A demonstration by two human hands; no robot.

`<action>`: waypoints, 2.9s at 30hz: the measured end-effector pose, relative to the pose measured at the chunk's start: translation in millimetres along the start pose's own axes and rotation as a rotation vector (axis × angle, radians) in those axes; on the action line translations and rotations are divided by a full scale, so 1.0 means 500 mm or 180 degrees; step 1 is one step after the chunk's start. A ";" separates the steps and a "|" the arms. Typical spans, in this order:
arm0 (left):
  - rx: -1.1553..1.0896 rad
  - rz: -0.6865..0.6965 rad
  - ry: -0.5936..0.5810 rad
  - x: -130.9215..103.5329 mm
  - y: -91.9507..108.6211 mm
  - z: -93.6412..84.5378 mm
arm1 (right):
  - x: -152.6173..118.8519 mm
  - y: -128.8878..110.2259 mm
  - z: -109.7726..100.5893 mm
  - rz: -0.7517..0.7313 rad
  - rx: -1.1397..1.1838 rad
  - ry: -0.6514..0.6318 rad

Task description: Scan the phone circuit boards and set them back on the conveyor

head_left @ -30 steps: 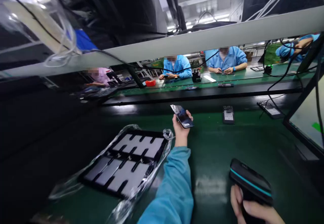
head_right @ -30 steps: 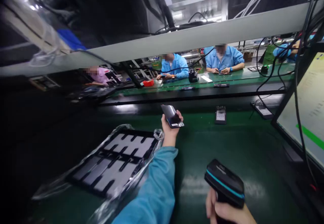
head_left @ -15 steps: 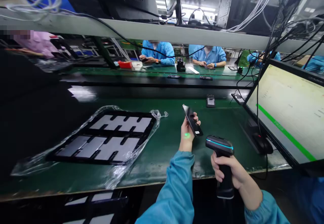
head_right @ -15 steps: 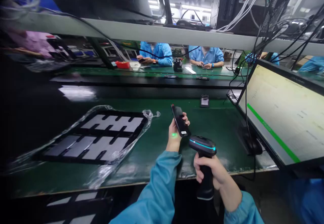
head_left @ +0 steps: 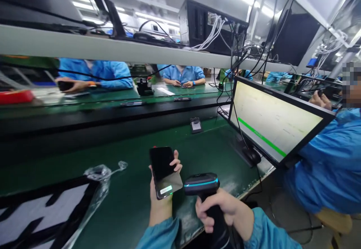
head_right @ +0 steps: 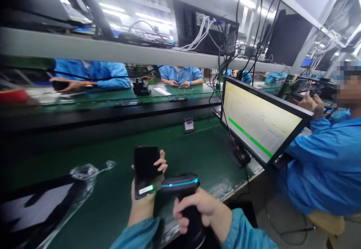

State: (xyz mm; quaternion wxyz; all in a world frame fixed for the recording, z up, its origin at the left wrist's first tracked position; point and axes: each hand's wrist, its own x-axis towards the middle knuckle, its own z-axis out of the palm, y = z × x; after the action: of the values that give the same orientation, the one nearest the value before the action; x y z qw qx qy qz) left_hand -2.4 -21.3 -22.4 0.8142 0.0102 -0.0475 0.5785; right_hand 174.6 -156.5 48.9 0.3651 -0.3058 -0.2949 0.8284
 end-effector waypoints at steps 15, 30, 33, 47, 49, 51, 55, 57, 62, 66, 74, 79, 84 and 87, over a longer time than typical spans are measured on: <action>0.0607 0.0211 0.0135 -0.045 -0.004 0.013 | 0.001 0.043 -0.003 0.0270 -0.0094 0.0014; 0.0858 -0.0027 0.0466 -0.020 -0.019 0.003 | -0.006 0.051 0.007 0.0180 -0.0109 -0.0011; 0.0827 -0.0137 0.0212 -0.016 -0.016 -0.003 | -0.007 0.053 0.001 0.0113 -0.0054 -0.0078; 0.4094 0.1139 0.1423 -0.034 -0.002 -0.015 | 0.000 0.030 0.013 -0.0690 -0.2347 0.0794; 0.4683 0.1468 0.1479 -0.037 -0.004 -0.016 | 0.023 0.033 0.021 -0.0923 -0.2754 0.1051; 0.4951 0.1526 0.1500 -0.038 -0.007 -0.015 | 0.046 0.040 0.023 -0.0996 -0.2984 0.1190; 0.5176 0.1531 0.1627 -0.038 -0.014 -0.012 | 0.077 0.057 0.015 -0.0946 -0.3034 0.1304; 0.5283 0.1600 0.1613 -0.039 -0.015 -0.008 | 0.084 0.060 0.014 -0.0995 -0.2984 0.1265; 0.5108 0.1738 0.1522 -0.046 -0.016 0.007 | 0.076 0.052 0.028 -0.1015 -0.3046 0.1190; 0.5106 0.1874 0.1490 -0.053 -0.019 0.017 | 0.062 0.037 0.058 -0.1146 -0.3156 0.0781; 0.4965 0.1905 0.1708 -0.065 -0.021 0.035 | 0.126 0.015 0.110 -0.1211 -0.2906 0.1112; 0.4721 0.2079 0.1779 -0.060 -0.011 0.044 | 0.114 0.002 0.102 -0.0885 -0.2788 0.1279; 0.5110 0.2147 0.2005 -0.070 -0.010 0.059 | 0.088 -0.022 0.118 -0.0739 -0.2873 0.1160; 0.5228 0.2286 0.1953 -0.079 -0.012 0.064 | 0.079 -0.028 0.124 -0.0725 -0.2842 0.1027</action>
State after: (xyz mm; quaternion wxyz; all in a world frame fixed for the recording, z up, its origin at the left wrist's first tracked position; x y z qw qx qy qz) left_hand -11.8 -62.8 6.3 0.3027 0.4123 0.5904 0.6244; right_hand 114.0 -134.1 87.0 0.3277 -0.5229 -0.5926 0.5178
